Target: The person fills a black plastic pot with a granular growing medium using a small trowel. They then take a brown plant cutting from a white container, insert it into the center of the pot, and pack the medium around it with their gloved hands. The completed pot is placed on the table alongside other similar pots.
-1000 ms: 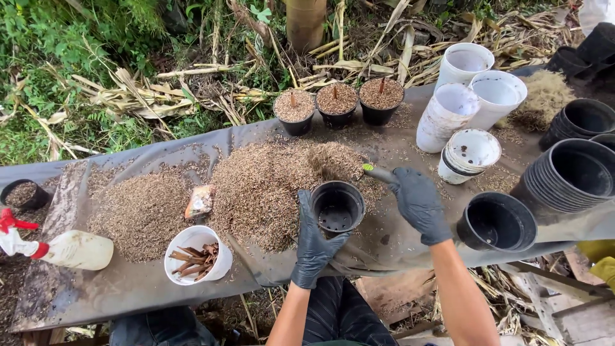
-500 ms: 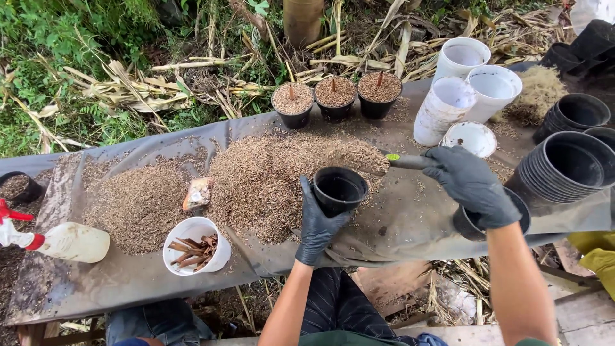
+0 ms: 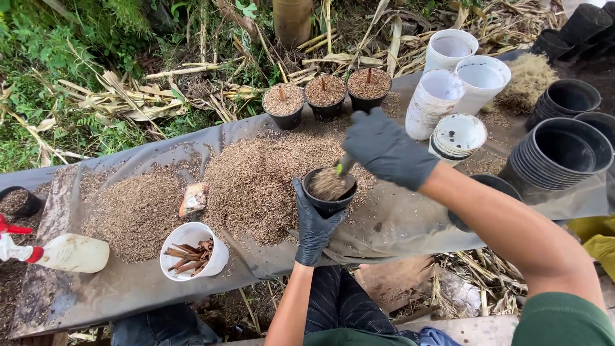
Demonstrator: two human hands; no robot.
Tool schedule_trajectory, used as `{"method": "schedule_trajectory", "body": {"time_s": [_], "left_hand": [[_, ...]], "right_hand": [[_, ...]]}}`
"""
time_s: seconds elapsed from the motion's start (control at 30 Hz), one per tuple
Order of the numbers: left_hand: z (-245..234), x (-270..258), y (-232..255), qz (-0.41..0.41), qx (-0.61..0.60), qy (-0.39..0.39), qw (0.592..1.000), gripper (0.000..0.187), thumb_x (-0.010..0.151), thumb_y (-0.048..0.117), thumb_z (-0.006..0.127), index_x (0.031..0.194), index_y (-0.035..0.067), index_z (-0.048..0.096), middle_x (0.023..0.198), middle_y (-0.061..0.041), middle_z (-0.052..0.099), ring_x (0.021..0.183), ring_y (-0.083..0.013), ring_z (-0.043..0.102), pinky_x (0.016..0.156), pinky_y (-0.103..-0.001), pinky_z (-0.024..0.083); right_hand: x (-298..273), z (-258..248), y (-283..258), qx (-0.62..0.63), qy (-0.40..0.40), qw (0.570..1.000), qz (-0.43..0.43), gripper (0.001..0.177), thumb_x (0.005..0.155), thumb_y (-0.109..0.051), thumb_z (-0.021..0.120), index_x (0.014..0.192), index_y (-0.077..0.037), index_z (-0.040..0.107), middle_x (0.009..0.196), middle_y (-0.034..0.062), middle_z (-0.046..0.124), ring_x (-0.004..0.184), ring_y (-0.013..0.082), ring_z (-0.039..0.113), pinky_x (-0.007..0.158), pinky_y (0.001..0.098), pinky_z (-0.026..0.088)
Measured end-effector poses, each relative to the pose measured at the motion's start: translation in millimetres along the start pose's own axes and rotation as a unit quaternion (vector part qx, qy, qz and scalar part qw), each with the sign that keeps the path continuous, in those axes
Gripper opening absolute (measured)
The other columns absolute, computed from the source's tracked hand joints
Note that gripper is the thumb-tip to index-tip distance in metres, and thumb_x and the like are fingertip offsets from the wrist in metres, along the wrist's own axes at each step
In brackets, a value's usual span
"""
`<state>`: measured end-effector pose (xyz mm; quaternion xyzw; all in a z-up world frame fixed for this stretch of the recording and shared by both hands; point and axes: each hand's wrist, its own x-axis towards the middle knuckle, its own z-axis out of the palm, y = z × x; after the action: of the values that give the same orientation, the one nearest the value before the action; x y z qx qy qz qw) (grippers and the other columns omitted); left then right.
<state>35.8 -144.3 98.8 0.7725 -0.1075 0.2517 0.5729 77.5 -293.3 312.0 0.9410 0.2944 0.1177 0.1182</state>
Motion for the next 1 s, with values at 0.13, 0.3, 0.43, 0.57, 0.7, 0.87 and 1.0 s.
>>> {"method": "schedule_trajectory", "body": {"time_s": [0.13, 0.3, 0.43, 0.57, 0.7, 0.87, 1.0], "left_hand": [[-4.6, -7.2, -5.3, -0.004, 0.028, -0.005, 1.000, 0.138, 0.057, 0.027, 0.097, 0.157, -0.008, 0.009, 0.135, -0.036, 0.044, 0.124, -0.0589, 0.050, 0.102, -0.067, 0.046], [-10.0, -12.5, -7.4, 0.016, 0.069, 0.017, 0.997, 0.144, 0.052, 0.039, 0.098, 0.158, -0.007, 0.012, 0.139, -0.038, 0.044, 0.123, -0.0595, 0.052, 0.100, -0.071, 0.044], [-15.0, -21.3, -21.7, 0.031, 0.083, 0.033, 0.996, 0.146, 0.049, 0.043, 0.102, 0.157, -0.006, 0.018, 0.139, -0.034, 0.045, 0.123, -0.0547, 0.053, 0.102, -0.065, 0.044], [-17.5, -23.4, -25.2, 0.060, 0.117, 0.010, 0.991, 0.121, 0.072, 0.046, 0.091, 0.158, 0.002, 0.017, 0.160, -0.027, 0.031, 0.150, -0.0433, 0.034, 0.124, -0.056, 0.032], [-19.1, -27.2, -24.1, 0.052, 0.069, 0.004, 0.996, 0.124, 0.060, 0.048, 0.098, 0.154, 0.003, 0.032, 0.144, -0.024, 0.046, 0.130, -0.0434, 0.049, 0.109, -0.062, 0.040], [-27.2, -36.8, -27.1, 0.075, 0.076, -0.022, 0.994, 0.107, 0.068, 0.041, 0.093, 0.150, 0.000, 0.036, 0.145, -0.026, 0.044, 0.134, -0.0474, 0.044, 0.113, -0.062, 0.035], [-28.5, -35.0, -25.1, 0.113, 0.046, -0.016, 0.992, 0.084, 0.076, 0.040, 0.084, 0.137, 0.000, 0.043, 0.146, -0.029, 0.042, 0.134, -0.0474, 0.045, 0.109, -0.059, 0.041]], "right_hand": [[16.6, -9.1, -23.4, -0.014, -0.011, 1.000, -0.019, 0.021, 0.098, -0.019, 0.058, 0.080, -0.017, 0.067, 0.080, 0.0027, 0.056, 0.077, 0.0238, 0.060, 0.072, 0.0339, 0.050], [-17.4, -43.2, -26.5, 0.041, 0.022, 0.998, 0.047, 0.021, 0.099, -0.019, 0.065, 0.079, -0.016, 0.061, 0.080, 0.0040, 0.052, 0.076, 0.0246, 0.053, 0.071, 0.0423, 0.040], [-74.7, -43.5, 7.2, -0.147, 0.106, 0.982, 0.059, 0.017, 0.082, -0.011, 0.072, 0.079, -0.022, 0.059, 0.077, 0.0033, 0.061, 0.080, 0.0256, 0.062, 0.068, 0.0389, 0.044], [-124.0, 23.9, 8.7, -0.189, -0.070, 0.951, 0.237, 0.028, 0.109, -0.047, 0.043, 0.110, -0.021, 0.053, 0.084, -0.0028, 0.050, 0.056, 0.0107, 0.050, 0.043, 0.0291, 0.046], [-146.7, 142.7, -6.0, 0.107, -0.077, 0.905, 0.405, 0.036, 0.096, -0.049, 0.059, 0.117, -0.020, 0.057, 0.113, 0.0066, 0.057, 0.070, 0.0464, 0.074, 0.066, 0.0542, 0.062], [-160.6, 192.9, -34.6, 0.191, 0.029, 0.847, 0.495, 0.033, 0.096, -0.038, 0.067, 0.120, -0.017, 0.061, 0.115, 0.0080, 0.055, 0.077, 0.0460, 0.073, 0.068, 0.0558, 0.063], [-165.2, 219.3, -45.2, 0.266, 0.069, 0.794, 0.543, 0.035, 0.103, -0.034, 0.061, 0.124, -0.006, 0.063, 0.109, 0.0194, 0.066, 0.092, 0.0492, 0.070, 0.073, 0.0608, 0.060]]}}
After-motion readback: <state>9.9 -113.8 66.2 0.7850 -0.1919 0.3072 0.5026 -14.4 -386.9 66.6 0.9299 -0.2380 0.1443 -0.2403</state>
